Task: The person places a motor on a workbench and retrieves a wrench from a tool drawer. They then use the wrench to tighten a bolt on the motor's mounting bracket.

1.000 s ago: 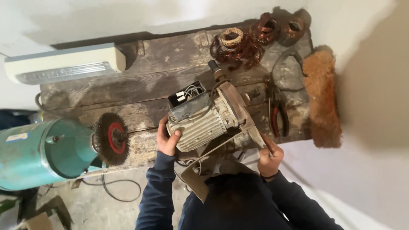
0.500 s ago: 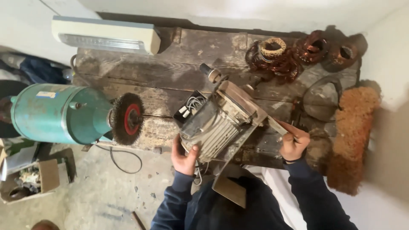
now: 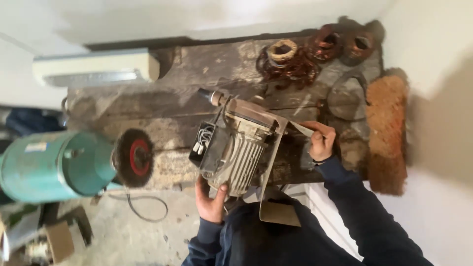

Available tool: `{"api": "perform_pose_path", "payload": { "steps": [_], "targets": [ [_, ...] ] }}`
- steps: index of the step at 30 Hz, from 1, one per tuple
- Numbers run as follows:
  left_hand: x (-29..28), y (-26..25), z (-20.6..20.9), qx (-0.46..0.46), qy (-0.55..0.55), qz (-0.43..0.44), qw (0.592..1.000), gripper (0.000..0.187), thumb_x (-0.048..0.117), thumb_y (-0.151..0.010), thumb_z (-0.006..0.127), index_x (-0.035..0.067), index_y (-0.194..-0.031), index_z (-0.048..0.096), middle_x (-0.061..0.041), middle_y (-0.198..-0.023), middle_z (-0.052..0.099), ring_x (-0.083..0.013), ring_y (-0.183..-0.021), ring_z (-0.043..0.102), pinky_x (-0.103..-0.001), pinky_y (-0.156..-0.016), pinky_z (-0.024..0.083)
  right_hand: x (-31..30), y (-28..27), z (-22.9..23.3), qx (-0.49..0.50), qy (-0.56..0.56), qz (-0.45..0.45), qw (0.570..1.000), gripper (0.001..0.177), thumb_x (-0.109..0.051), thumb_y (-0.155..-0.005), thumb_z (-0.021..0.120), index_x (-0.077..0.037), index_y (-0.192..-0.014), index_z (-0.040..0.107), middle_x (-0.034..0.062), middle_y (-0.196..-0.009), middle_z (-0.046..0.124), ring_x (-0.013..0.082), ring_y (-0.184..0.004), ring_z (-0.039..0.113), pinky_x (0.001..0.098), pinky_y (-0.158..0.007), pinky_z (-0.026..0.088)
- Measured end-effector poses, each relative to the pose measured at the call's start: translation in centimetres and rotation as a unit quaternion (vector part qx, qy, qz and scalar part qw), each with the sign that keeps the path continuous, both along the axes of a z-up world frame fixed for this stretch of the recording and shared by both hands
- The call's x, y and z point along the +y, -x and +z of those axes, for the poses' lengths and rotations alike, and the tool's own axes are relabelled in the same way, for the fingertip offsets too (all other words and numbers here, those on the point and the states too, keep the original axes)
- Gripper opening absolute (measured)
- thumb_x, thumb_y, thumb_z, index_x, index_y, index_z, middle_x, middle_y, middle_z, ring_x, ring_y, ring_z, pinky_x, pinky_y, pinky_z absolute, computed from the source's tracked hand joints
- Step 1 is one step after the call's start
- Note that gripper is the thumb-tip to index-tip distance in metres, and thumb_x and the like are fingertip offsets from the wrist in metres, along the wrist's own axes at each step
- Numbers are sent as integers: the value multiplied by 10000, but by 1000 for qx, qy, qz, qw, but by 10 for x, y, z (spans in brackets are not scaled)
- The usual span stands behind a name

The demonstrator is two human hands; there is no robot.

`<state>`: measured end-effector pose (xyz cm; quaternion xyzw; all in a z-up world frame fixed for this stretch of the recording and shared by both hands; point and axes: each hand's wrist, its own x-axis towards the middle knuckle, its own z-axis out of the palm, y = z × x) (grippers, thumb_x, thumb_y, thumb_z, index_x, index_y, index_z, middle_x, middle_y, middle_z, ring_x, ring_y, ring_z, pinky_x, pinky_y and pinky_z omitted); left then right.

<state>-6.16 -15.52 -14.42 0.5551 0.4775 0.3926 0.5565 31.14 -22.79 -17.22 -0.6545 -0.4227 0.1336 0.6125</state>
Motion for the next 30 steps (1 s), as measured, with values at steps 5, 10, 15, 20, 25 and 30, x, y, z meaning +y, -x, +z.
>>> {"api": "perform_pose_path", "payload": {
  "steps": [5, 10, 15, 20, 25, 30],
  "targets": [
    [18, 19, 3, -10, 16, -91, 996, 811, 200, -852, 812, -58, -1500, 398, -204, -1436, 559, -282, -1310, 560, -408, -1108, 447, 2, 19, 35, -41, 20, -30, 999, 729, -675, -1074, 470, 3, -1125, 732, 122, -1022, 738, 238, -890, 708, 390, -773, 548],
    [36, 49, -22, -23, 27, -188, 981, 831, 161, -842, 800, -40, -1511, 351, -202, -1450, 504, -293, -1308, 537, -424, -1073, 466, -22, 57, 57, -18, 115, -151, 982, 602, -539, -1071, 557, -10, -1326, 689, 110, -1055, 698, 168, -933, 590, 348, -846, 485],
    [43, 57, -25, -83, 92, -214, 969, 744, 82, -872, 721, 10, -1497, 324, -170, -1371, 546, -272, -1204, 596, -395, -973, 513, -59, 103, 83, 67, 32, -204, 976, 456, -279, -1029, 664, -18, -1382, 542, 104, -1312, 652, 146, -1185, 616, 283, -1014, 483],
    [12, 128, -144, -26, 119, -303, 945, 421, 114, -914, 731, -6, -1289, 583, -140, -1092, 703, -216, -972, 663, -355, -856, 542, -132, 161, 38, 163, 308, -238, 907, 365, -287, -967, 651, -72, -1257, 704, 106, -1075, 787, 190, -961, 744, 338, -879, 577],
    [-15, 172, -208, 196, 93, -492, 843, 372, 255, -853, 815, 22, -1134, 744, -48, -973, 788, -132, -931, 761, -306, -860, 585, -170, 232, -15, 190, 370, -202, 887, 334, -181, -939, 584, -93, -1240, 697, 127, -1020, 771, 242, -850, 758, 374, -808, 594],
    [-7, 154, -251, 169, -4, -345, 923, 892, 383, -670, 921, -15, -1351, 505, -221, -1200, 662, -358, -1124, 626, -441, -940, 498, -193, 266, -31, 148, 466, -57, 870, 345, -348, -881, 698, -93, -1113, 701, 183, -946, 758, 339, -846, 739, 433, -768, 575]
  ]
}}
